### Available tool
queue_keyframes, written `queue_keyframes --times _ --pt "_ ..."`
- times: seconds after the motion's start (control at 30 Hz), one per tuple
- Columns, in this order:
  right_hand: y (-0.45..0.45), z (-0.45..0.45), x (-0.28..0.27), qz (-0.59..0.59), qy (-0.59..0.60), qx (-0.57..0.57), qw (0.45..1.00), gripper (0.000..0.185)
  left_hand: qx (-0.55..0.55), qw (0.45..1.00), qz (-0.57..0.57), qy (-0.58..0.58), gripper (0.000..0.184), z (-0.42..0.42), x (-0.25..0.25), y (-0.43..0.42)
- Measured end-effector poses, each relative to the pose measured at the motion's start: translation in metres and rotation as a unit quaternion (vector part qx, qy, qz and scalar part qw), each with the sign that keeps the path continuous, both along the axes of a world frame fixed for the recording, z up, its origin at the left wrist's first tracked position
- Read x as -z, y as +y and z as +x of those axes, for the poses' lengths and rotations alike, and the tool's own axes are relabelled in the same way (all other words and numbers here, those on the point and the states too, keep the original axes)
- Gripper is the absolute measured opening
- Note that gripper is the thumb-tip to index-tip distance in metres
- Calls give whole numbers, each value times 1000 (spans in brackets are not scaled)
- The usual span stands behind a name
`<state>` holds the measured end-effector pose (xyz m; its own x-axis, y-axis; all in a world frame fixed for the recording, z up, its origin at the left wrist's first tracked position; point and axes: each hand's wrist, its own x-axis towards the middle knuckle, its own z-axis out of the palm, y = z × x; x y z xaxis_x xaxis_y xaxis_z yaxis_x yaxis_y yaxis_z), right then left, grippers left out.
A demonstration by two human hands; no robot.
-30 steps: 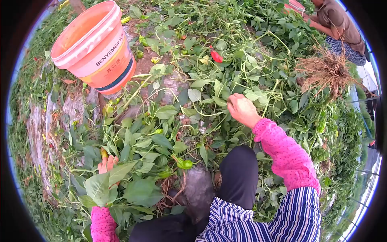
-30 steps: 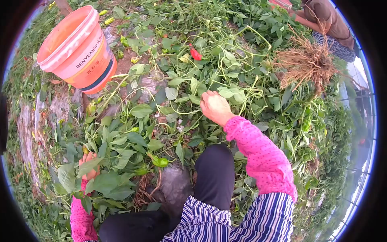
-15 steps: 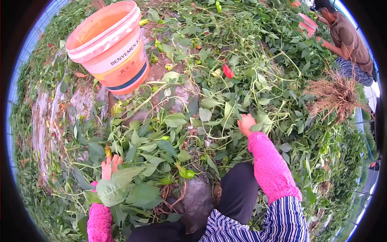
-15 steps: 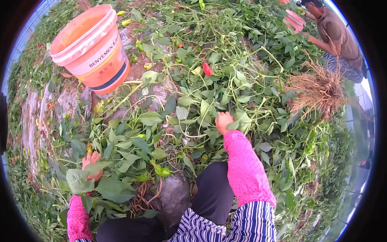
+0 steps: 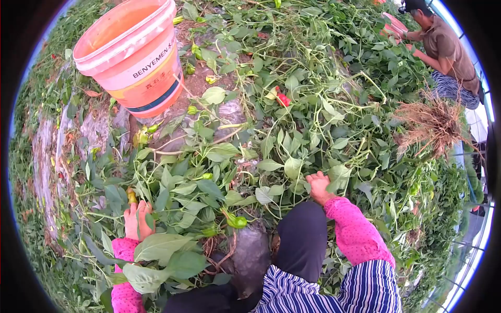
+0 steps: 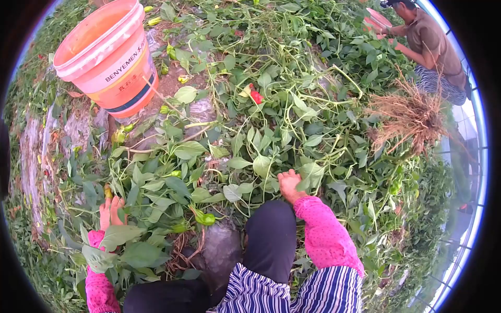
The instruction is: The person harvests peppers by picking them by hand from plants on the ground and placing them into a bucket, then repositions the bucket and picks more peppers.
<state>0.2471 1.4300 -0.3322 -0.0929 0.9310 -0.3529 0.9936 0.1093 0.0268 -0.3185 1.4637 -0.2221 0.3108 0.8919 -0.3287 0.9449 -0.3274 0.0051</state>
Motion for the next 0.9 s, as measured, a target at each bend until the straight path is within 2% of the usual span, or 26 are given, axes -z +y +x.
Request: queue_keyframes --times 0.1,0.17,0.2,0.23,0.3,0.33,0.43,0.57,0.67,0.73,0.77,0.8,0.87,0.9 --pt "0 2 0 -13 2 6 1000 27 25 1000 17 -5 45 -7 7 0" --pt "1 2 -2 -35 2 14 999 41 30 997 67 -39 40 -7 8 -1" --pt "1 3 -5 -53 0 18 998 41 62 991 120 4 35 -4 7 -4" --pt "1 4 -3 -47 0 17 999 41 61 990 126 4 35 0 2 -2" --pt "-3 6 0 -36 10 26 999 42 -3 999 30 22 37 5 -3 -1" --pt "-5 4 -3 0 12 19 1000 24 -4 999 34 21 37 4 -2 -2" --pt "-12 2 -10 12 5 13 1000 23 56 993 102 16 38 -6 9 -4" --pt "-28 -2 -17 -3 -22 17 1000 21 63 993 92 21 44 -9 9 -6" --pt "-63 -3 -30 3 0 22 1000 39 42 996 81 1 51 -9 2 -12" --pt "-75 -7 -43 -6 -8 35 999 42 98 975 196 19 54 -19 8 -25" --pt "-80 -9 -48 -21 -17 47 999 47 103 975 194 18 54 -22 7 -29" --pt "-81 -6 -39 31 19 39 999 37 80 985 152 14 53 -23 6 -28" --pt "-73 -2 -21 -4 46 41 998 33 74 991 108 -23 54 -35 28 -20" --pt "-69 -11 -27 34 67 48 996 30 63 994 90 -17 53 -35 32 -16"
